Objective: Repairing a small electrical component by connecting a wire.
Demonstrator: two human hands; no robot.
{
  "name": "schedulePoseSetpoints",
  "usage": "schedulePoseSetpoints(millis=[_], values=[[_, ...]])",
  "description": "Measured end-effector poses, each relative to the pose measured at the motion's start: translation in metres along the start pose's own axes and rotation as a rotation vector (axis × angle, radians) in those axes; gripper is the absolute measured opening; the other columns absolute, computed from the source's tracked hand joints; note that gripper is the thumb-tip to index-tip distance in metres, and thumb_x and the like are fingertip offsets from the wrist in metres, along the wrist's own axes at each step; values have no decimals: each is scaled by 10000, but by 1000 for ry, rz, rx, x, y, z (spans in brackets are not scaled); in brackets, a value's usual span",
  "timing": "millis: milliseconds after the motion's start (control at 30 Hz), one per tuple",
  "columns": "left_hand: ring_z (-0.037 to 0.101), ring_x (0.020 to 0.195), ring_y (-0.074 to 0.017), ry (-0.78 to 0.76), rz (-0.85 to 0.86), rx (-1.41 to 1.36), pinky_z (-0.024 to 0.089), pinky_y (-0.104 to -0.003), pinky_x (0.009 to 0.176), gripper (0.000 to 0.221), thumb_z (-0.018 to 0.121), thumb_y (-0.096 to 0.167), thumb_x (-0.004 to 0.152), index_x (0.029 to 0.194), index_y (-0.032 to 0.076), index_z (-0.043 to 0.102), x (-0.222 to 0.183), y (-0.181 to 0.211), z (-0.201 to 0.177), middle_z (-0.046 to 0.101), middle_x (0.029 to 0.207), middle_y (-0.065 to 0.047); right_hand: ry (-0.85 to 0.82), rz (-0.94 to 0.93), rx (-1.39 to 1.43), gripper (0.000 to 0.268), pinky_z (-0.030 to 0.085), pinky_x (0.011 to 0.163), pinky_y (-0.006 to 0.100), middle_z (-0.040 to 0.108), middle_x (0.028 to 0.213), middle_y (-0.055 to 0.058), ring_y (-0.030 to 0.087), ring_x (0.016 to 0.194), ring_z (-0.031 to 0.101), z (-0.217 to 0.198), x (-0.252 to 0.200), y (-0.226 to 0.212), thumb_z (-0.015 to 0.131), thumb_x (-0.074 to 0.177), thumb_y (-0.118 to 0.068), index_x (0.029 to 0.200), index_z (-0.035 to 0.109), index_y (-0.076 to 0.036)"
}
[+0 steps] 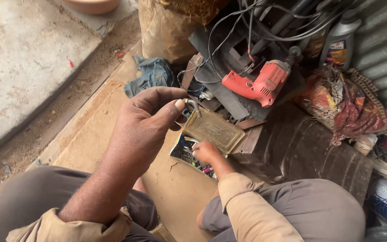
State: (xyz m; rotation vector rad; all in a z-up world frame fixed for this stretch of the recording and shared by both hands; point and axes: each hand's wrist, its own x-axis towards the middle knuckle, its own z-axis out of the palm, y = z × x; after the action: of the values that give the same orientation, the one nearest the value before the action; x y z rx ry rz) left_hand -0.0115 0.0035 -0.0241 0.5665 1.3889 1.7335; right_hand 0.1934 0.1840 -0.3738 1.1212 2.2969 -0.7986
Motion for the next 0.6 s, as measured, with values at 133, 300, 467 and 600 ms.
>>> schedulePoseSetpoints(millis=[133,300,467,600], values=[[681,788,-98,-5,-7,-19,562,-263,715,248,681,136,952,1144,-13,733,0,0,-1,763,930,-45,99,119,-10,254,533,959,453,733,1159,118,336,1077,689,13,10,20,646,873,-256,1072,798,-214],[683,794,-93,-3,3,7,564,-257,719,253,676,134,948,1152,-4,736,-2,6,-1,770,939,-41,39,125,-202,237,560,915,464,729,1073,184,372,1016,709,85,55,88,636,893,-262,993,795,-118],[685,792,-86,2,4,21,570,-253,718,251,681,136,946,1149,1,739,-2,4,0,768,928,-36,175,105,-189,224,573,895,462,753,977,183,372,972,730,103,41,79,642,879,-254,903,804,-101],[671,781,-85,7,-1,3,559,-253,706,246,685,130,948,1151,2,742,0,2,0,762,920,-32,380,111,-43,182,552,904,469,756,942,157,373,953,717,87,17,47,687,855,-263,872,818,-137]])
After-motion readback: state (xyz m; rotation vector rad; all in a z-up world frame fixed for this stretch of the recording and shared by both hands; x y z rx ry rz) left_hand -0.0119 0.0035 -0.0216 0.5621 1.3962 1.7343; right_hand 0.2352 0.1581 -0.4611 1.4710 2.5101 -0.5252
